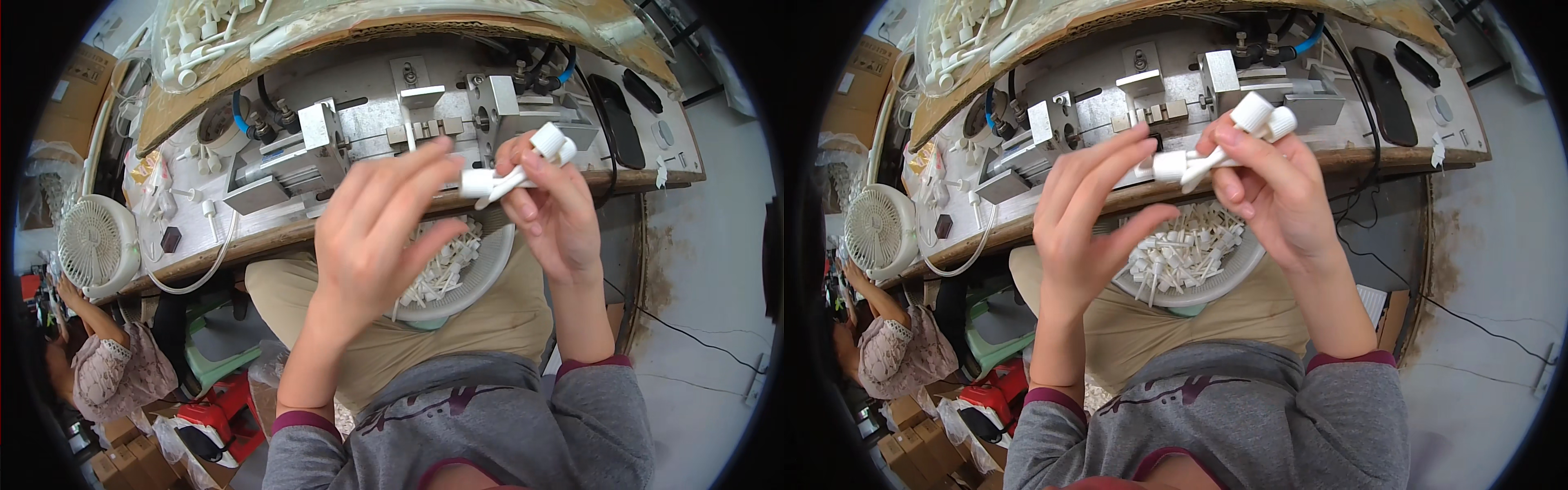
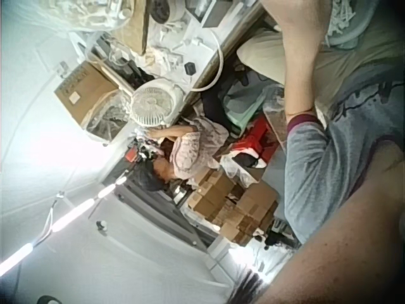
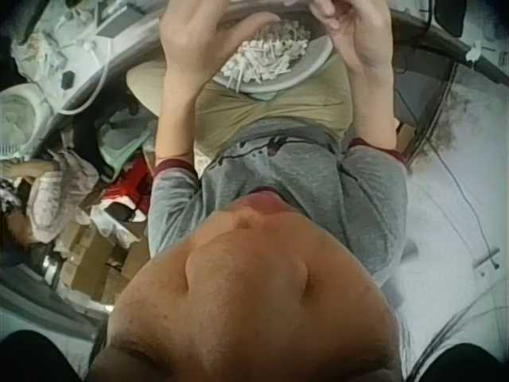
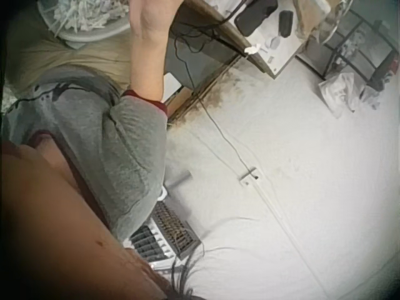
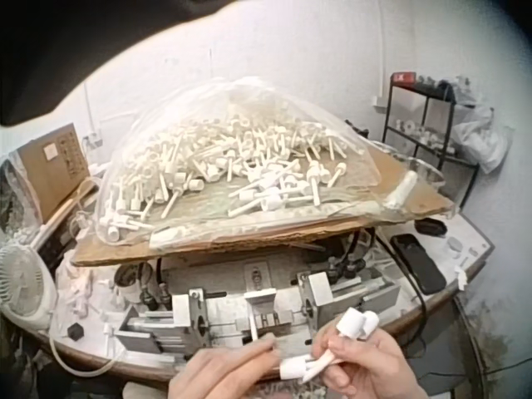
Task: Manually assemble white plastic mechanical components using a small pneumatic or manual press on a workbench.
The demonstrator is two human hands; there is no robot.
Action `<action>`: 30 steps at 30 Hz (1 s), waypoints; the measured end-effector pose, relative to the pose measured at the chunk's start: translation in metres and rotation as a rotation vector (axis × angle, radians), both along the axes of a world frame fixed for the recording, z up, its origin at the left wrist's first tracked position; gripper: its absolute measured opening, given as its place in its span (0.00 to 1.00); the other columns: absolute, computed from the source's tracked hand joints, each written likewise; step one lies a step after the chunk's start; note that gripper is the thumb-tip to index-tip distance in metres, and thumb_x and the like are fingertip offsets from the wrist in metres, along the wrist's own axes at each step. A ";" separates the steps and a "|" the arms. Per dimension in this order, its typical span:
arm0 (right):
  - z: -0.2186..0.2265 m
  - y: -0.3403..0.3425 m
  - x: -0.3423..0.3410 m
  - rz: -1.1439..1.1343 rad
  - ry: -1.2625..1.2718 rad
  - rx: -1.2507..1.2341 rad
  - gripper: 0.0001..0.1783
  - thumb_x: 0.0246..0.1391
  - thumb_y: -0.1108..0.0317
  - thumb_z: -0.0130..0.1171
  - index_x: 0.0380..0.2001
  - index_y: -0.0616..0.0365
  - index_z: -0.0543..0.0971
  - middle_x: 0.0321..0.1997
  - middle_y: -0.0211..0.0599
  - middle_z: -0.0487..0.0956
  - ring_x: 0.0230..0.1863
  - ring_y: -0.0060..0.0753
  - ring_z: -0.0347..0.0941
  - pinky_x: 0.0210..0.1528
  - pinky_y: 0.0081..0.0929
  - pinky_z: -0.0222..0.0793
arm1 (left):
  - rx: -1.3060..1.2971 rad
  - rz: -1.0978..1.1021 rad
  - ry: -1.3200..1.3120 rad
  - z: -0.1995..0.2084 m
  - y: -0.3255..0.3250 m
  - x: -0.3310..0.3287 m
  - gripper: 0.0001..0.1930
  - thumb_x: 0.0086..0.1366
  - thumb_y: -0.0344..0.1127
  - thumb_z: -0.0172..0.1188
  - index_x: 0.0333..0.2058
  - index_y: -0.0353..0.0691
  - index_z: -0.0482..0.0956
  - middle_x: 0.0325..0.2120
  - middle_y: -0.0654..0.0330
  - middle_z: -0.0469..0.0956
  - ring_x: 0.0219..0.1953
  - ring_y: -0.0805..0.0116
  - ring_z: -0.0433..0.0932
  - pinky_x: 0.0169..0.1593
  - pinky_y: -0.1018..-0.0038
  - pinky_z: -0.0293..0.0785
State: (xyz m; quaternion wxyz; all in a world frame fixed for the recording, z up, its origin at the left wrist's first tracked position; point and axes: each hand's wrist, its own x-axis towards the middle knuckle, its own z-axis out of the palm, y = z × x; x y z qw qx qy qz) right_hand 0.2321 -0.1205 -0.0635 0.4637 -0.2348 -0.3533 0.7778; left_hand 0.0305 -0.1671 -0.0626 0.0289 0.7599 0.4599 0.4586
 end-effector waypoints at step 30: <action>-0.002 -0.010 -0.007 -0.454 -0.352 0.402 0.08 0.58 0.79 0.61 0.41 0.66 0.79 0.42 0.38 0.79 0.32 0.21 0.76 0.30 0.19 0.75 | -0.127 0.256 0.344 -0.017 0.003 0.002 0.14 0.51 0.33 0.72 0.39 0.43 0.86 0.50 0.63 0.82 0.22 0.67 0.77 0.29 0.76 0.75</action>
